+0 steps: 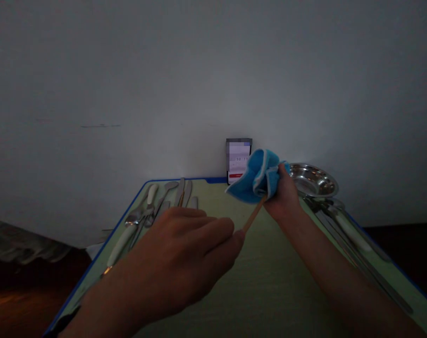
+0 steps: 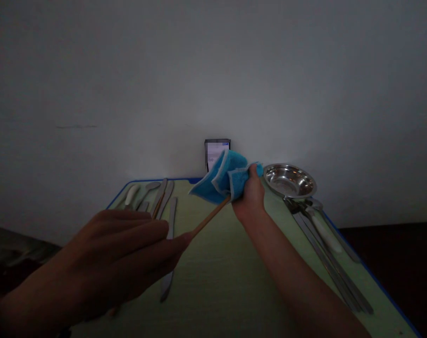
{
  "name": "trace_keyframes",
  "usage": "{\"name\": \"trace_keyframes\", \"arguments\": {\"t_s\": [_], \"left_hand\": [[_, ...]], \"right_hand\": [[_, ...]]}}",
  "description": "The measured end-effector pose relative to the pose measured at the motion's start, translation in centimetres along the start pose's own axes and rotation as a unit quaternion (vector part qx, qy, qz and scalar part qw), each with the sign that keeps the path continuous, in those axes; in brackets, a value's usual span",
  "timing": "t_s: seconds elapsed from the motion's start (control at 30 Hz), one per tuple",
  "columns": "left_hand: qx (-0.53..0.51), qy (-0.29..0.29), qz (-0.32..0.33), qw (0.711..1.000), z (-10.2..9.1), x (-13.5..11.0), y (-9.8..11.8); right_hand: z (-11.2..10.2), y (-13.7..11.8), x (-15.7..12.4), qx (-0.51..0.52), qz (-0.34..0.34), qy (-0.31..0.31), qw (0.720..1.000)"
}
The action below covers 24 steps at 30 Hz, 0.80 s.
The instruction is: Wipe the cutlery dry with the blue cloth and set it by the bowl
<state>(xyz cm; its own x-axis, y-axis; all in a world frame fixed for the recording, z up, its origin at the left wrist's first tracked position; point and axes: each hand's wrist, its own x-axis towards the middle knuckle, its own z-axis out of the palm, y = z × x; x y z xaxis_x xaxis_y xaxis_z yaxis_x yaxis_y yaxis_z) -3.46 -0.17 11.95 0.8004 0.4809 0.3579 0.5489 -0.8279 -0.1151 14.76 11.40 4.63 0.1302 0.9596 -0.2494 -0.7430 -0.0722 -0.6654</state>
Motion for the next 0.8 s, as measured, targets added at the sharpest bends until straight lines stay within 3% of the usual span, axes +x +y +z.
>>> {"name": "trace_keyframes", "arguments": {"t_s": [0.13, 0.23, 0.3, 0.4, 0.63, 0.8], "left_hand": [[-0.021, -0.019, -0.006, 1.0, -0.4, -0.4, 0.5], [-0.078, -0.114, -0.06, 0.989, -0.4, -0.4, 0.7], [-0.1, -0.178, -0.117, 0.972, 0.1, -0.3, 0.5], [-0.1, -0.229, -0.177, 0.952, 1.6, -0.3, -0.4], [-0.141, -0.26, -0.224, 0.929, 4.6, -0.4, -0.8], [-0.068, -0.242, -0.261, 0.932, 6.1, 0.6, 0.3]], "right_hand": [[0.1, 0.4, -0.1, -0.005, 0.01, 0.014, 1.0], [0.5, 1.4, -0.8, -0.003, 0.021, 0.045, 0.999], [0.8, 2.1, -1.3, -0.001, -0.006, 0.06, 0.998], [1.0, 2.4, -1.7, -0.002, -0.059, 0.044, 0.997], [1.0, 1.9, -1.7, 0.013, -0.082, 0.042, 0.996], [1.2, 1.5, -1.2, -0.003, -0.093, 0.043, 0.995]]}}
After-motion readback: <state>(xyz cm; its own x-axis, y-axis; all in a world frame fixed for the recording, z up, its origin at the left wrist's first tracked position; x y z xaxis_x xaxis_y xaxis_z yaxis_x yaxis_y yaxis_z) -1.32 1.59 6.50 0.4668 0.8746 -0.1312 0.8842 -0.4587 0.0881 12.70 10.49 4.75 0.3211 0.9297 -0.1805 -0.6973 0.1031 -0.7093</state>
